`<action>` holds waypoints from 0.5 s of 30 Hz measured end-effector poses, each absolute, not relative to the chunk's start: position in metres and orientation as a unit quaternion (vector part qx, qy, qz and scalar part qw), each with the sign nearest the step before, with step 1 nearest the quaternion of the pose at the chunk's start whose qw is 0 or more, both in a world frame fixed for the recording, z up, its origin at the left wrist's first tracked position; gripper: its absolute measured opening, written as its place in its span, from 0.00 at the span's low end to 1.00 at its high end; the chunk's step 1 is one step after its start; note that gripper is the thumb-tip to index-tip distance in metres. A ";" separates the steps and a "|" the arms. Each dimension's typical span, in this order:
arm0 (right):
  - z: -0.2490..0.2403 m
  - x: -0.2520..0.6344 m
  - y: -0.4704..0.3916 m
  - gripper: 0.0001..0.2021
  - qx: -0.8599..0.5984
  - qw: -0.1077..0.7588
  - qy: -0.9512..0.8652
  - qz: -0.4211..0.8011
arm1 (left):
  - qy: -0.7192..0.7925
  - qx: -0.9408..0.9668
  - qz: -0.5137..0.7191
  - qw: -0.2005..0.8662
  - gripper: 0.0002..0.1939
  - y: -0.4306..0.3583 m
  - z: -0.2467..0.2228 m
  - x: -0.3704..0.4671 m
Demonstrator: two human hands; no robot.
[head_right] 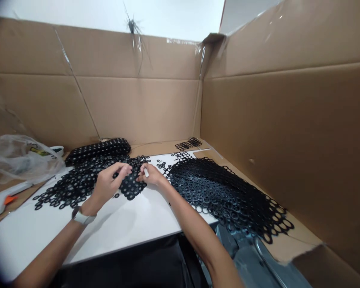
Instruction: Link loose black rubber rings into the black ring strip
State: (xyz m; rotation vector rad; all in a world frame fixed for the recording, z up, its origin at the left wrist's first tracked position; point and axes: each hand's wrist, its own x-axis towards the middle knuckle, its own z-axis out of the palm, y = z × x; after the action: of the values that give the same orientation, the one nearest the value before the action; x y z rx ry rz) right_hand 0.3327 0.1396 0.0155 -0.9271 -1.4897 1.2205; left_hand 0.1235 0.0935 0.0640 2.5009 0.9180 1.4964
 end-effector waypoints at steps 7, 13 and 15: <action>0.028 0.330 0.135 0.20 -0.339 0.497 -0.615 0.510 | 0.355 0.821 0.444 0.052 0.14 0.152 0.023 0.110; 0.039 0.314 0.125 0.18 -0.304 0.568 -0.636 0.425 | 0.383 0.804 0.448 0.084 0.14 0.146 0.020 0.103; 0.042 0.309 0.118 0.16 -0.321 0.567 -0.656 0.383 | 0.384 0.805 0.443 0.090 0.13 0.147 0.020 0.102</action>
State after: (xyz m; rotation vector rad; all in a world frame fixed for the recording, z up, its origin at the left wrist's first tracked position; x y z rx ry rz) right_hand 0.3092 0.1181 0.0416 -0.7543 -1.5410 0.8992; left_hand 0.1023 0.1467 0.0199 2.3942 1.1406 1.3159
